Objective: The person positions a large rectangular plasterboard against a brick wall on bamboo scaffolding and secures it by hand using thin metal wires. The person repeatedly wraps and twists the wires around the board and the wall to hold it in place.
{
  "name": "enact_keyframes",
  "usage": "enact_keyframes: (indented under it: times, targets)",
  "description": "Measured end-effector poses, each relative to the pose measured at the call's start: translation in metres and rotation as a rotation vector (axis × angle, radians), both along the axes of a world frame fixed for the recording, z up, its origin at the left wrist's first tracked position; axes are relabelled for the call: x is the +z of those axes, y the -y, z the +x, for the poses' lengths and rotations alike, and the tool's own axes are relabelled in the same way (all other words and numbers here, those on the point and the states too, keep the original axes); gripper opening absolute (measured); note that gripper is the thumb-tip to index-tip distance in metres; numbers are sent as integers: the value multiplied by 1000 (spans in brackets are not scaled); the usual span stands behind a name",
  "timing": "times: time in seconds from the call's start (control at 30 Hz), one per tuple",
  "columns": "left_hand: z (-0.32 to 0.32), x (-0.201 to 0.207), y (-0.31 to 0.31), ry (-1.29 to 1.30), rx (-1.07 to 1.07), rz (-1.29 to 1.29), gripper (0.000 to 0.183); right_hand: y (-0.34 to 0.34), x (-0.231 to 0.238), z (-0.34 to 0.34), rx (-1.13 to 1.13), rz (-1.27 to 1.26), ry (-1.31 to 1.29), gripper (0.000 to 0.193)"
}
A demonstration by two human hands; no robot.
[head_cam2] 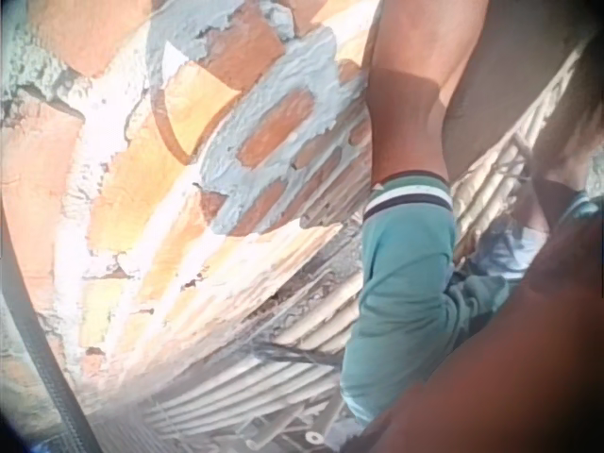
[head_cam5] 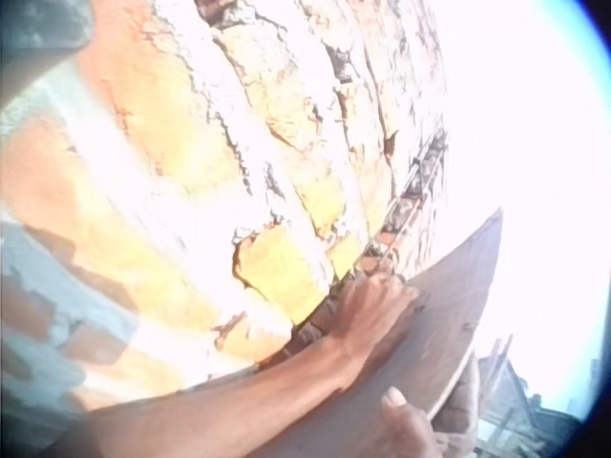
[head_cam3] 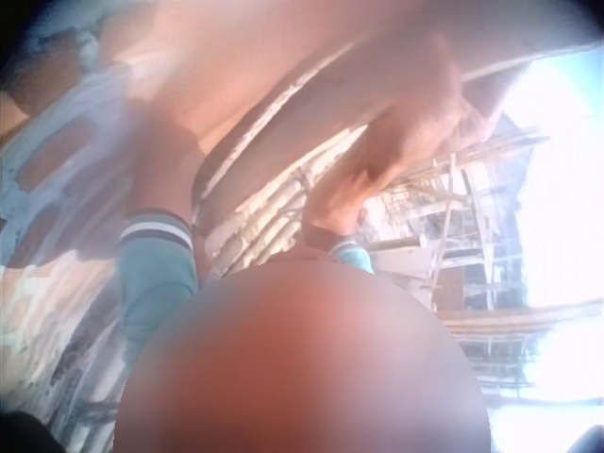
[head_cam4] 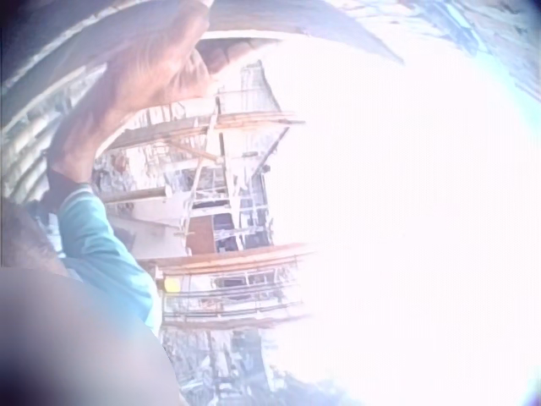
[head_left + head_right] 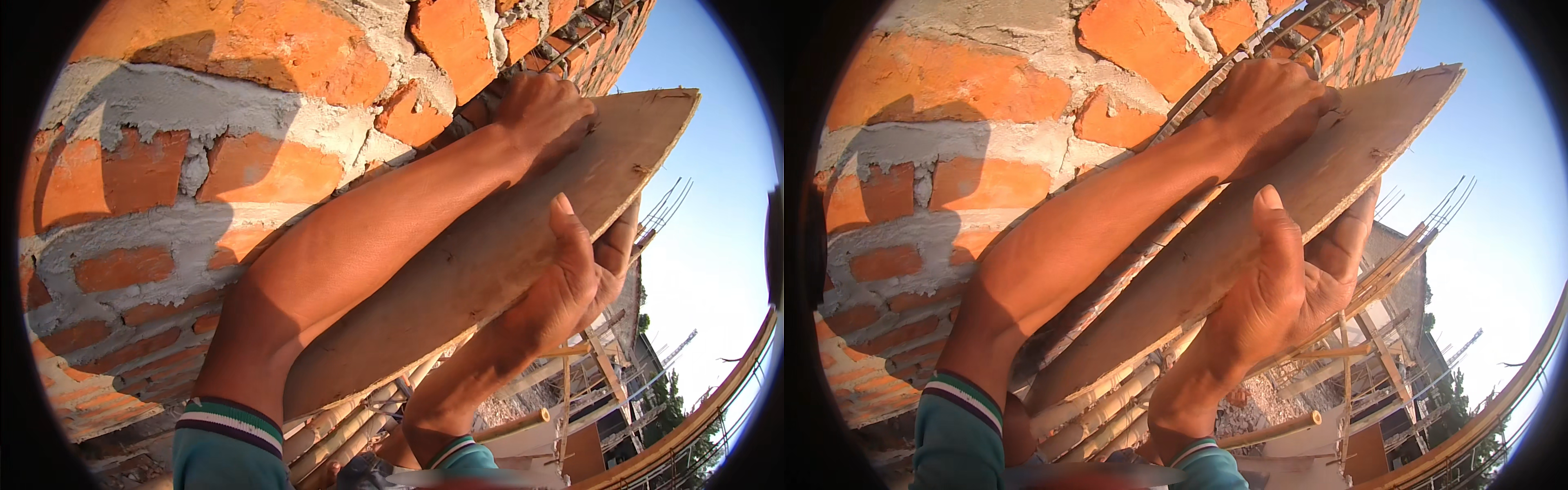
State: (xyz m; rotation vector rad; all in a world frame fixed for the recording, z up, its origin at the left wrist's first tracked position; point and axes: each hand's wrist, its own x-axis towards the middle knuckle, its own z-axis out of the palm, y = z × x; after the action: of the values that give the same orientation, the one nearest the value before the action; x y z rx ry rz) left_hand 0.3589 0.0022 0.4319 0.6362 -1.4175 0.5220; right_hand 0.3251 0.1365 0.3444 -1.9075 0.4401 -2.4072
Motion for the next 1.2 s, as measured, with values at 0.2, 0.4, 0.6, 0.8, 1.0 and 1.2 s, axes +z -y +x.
enact_keyframes:
  times: [0.2,0.4,0.6,0.8,1.0,1.2]
  targets:
    - [2,-1,8,23,6,-48,18,5,1,5,2,3,10,71]
    - [1,3,6,37,21,-94,20,4,1,3,-1,16,8,72]
    - [3,7,1,56,23,-151,19,6,1,5,8,-26,7,69]
    - [9,15,4,79,23,-265,19,6,0,1,62,-23,-4,73]
    - [14,22,2,137,3,-133,22,11,2,-2,103,-62,-9,69]
    - [11,38,-13,142,162,-32,19,12,1,2,107,-75,-8,67]
